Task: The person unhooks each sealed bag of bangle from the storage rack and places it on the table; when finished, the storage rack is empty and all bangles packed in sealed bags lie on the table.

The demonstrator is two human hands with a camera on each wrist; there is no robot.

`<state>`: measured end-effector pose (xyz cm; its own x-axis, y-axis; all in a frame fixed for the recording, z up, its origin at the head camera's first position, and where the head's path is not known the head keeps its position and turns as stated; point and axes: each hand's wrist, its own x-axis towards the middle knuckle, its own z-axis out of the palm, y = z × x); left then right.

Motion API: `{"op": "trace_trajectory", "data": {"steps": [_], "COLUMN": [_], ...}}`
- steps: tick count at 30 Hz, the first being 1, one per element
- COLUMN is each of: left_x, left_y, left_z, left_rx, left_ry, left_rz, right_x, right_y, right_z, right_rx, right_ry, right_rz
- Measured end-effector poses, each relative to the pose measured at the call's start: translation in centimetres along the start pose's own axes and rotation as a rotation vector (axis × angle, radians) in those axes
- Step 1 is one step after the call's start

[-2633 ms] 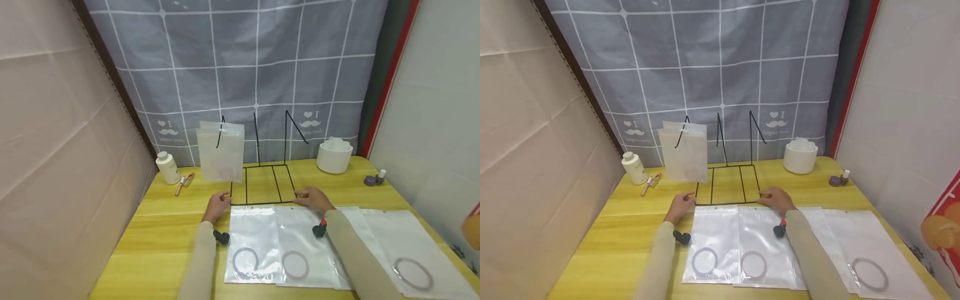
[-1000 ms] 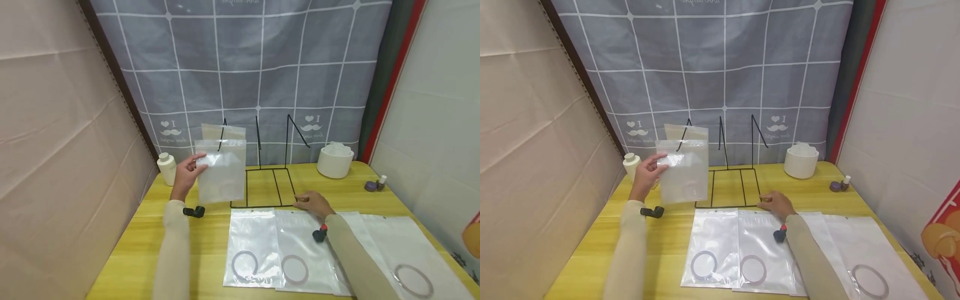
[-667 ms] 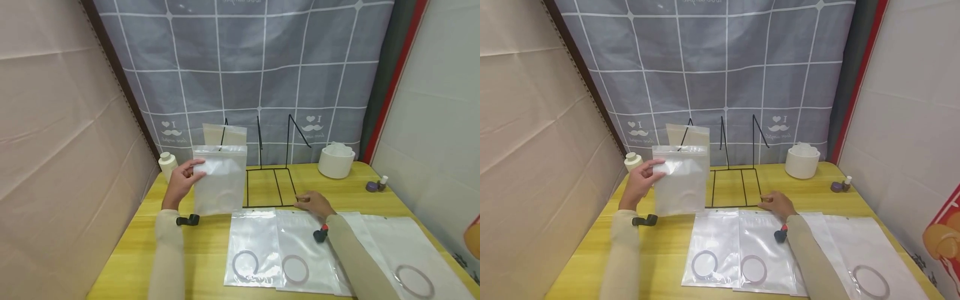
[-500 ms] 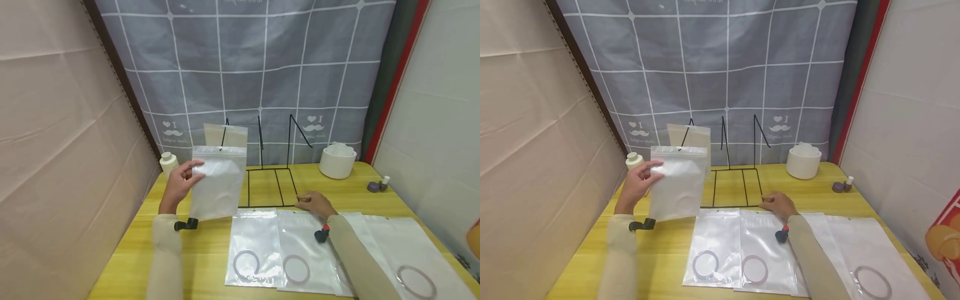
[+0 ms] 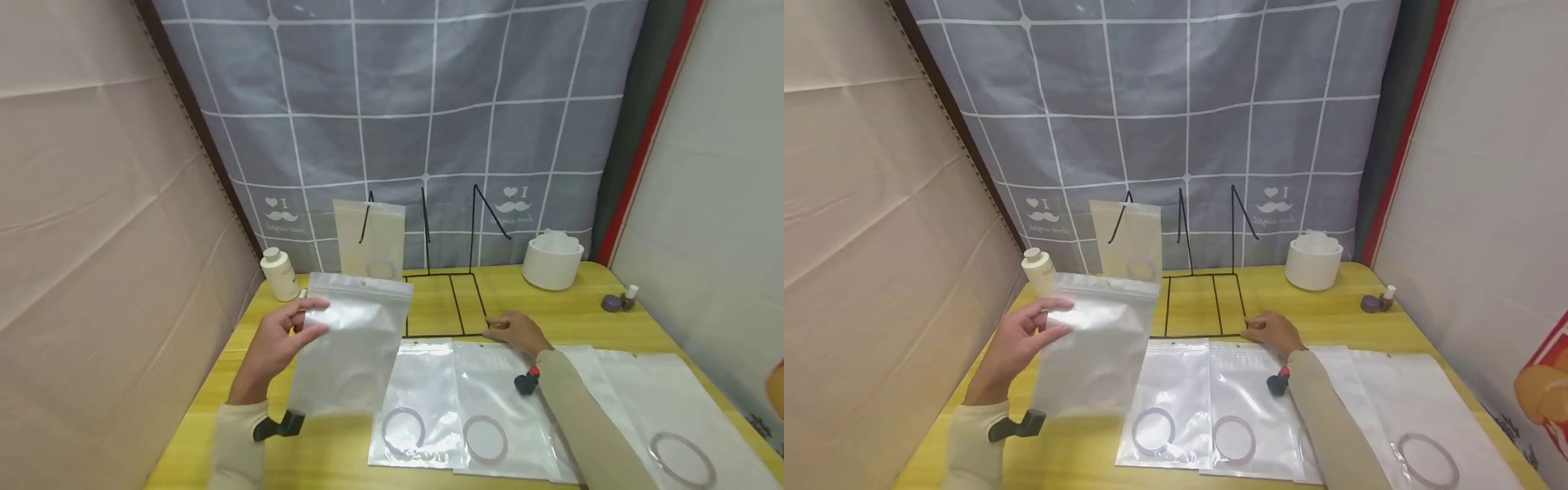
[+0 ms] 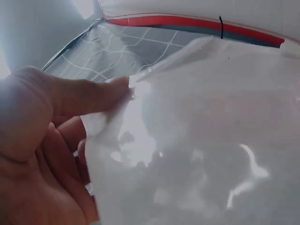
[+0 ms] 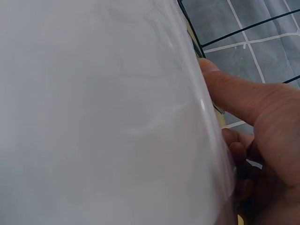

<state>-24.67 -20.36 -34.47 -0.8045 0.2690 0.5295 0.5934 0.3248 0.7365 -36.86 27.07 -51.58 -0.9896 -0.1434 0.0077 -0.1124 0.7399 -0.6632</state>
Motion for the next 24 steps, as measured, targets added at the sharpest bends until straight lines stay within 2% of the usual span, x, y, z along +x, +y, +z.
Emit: {"op": "trace_trajectory", "data": {"steps": [2, 5, 7, 9, 12, 17, 20, 24], "left_x": [-1.1, -2.4, -3.1, -3.6, -4.1, -4.4, -4.5, -4.6], "left_y": [-0.6, -3.1, -5.6, -8.1, -11.0, -13.5, -14.3, -15.0], "left_z": [0.1, 0.4, 0.6, 0.9, 1.3, 1.7, 1.8, 1.8], "left_rx": [-0.087, -0.163, -0.138, -0.076, 0.017, 0.108, 0.165, 0.253], "left_ry": [-0.021, -0.036, -0.046, -0.062, -0.072, -0.080, -0.089, -0.112], "left_rz": [-0.168, -0.453, -0.595, -0.675, -0.739, -0.800, -0.804, -0.753], "right_x": [0.1, 0.1, 0.2, 0.2, 0.3, 0.3, 0.3, 0.3], "right_y": [0.0, 0.0, 0.0, 0.1, 0.1, 0.0, 0.0, 0.1], "right_z": [-0.1, -0.1, -0.1, 0.0, 0.0, 0.0, 0.0, 0.0], "right_rx": [0.008, 0.015, 0.015, 0.015, 0.016, 0.020, 0.013, 0.008], "right_ry": [0.001, 0.004, 0.006, 0.006, 0.003, 0.000, -0.003, -0.001], "right_rz": [0.006, 0.015, 0.016, 0.015, 0.009, 0.010, 0.018, 0.016]}}
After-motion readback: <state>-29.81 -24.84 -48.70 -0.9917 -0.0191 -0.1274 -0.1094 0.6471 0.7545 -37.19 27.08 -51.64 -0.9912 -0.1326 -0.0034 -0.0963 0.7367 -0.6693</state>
